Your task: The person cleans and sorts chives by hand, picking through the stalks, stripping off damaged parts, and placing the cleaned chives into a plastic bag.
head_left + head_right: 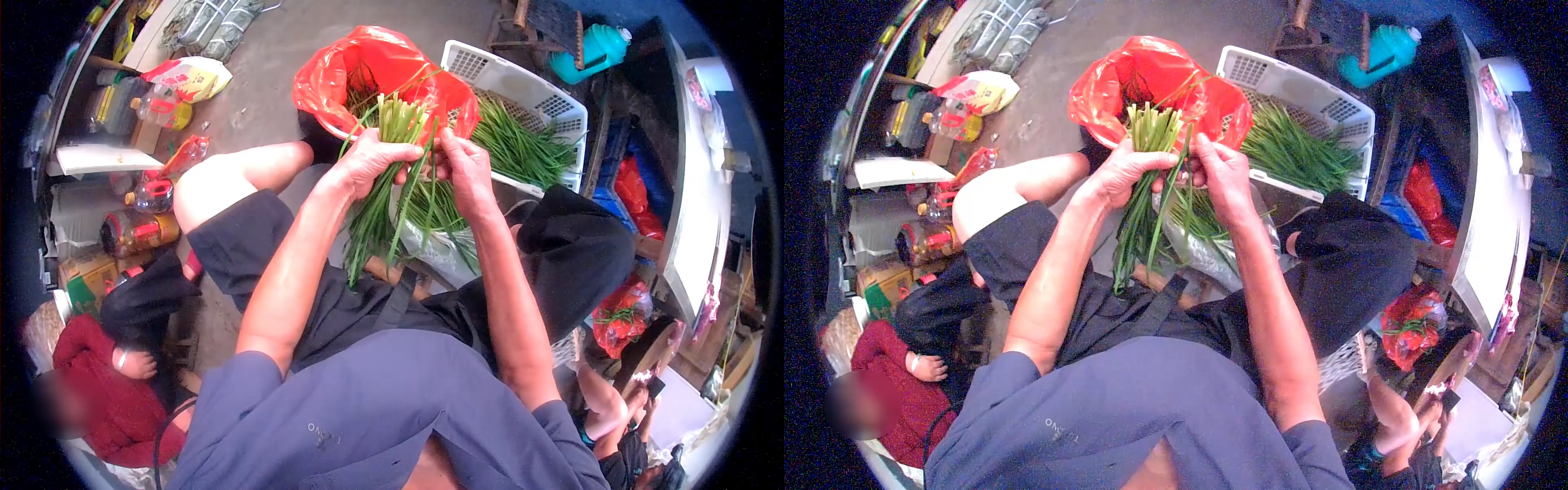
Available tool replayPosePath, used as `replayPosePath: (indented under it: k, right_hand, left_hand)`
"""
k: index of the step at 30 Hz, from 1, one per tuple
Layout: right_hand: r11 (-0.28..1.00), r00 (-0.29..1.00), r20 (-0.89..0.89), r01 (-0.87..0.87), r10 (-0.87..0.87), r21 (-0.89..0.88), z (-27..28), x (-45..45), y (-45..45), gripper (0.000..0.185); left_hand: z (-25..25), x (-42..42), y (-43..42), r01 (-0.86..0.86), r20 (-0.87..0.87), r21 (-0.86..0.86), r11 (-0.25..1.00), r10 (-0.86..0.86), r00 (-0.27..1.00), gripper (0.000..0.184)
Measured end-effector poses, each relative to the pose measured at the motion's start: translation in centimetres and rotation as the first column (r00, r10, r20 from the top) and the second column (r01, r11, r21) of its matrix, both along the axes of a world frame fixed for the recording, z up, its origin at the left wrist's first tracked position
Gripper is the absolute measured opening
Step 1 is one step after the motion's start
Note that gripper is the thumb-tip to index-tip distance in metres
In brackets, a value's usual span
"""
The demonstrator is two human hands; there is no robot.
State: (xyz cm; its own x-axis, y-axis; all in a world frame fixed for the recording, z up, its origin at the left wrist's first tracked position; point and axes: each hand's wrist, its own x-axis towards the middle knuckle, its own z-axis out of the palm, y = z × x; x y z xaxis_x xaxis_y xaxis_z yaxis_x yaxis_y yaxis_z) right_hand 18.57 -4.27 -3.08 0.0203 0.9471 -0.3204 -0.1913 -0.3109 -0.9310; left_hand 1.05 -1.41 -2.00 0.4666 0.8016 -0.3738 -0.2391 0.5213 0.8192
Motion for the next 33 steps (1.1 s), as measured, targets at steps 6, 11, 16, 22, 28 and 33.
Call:
replayPosePath:
  k: [6,11,16,22,28,33]
  right_hand:
    - [0.998,0.993,-0.113,0.038,-0.042,-0.041,-0.7,0.4,-0.1,0.029]
    - [0.998,1.000,-0.006,-0.012,0.013,0.063,-0.7,-0.3,-0.3,0.019]
    - [0.993,0.995,0.101,-0.033,0.022,0.114,-0.7,-0.4,-0.1,0.017]
    - [0.993,0.993,0.112,-0.056,0.045,0.101,-0.8,-0.6,0.0,0.017]
    - [0.999,0.998,-0.064,0.017,-0.014,0.046,-0.3,-0.4,0.1,0.019]
    - [0.999,0.999,-0.031,0.005,-0.003,0.042,-0.1,-0.8,0.0,0.020]
  left_hand:
    - [0.0,0.0,0.1,-0.038,-0.015,-0.006,0.999,0.038,0.999,0.022]
    - [0.2,0.0,0.0,-0.048,-0.027,-0.007,0.999,0.048,0.998,0.021]
    - [-0.1,0.2,0.0,-0.058,-0.032,-0.002,0.998,0.058,0.998,0.021]
    - [-0.6,0.1,0.2,-0.068,-0.027,0.018,0.998,0.068,0.997,0.020]
    - [0.0,-0.3,0.3,-0.015,0.062,-0.074,0.997,0.020,0.998,0.021]
    - [-0.5,-0.4,0.3,0.019,0.112,-0.094,0.995,-0.009,0.994,0.019]
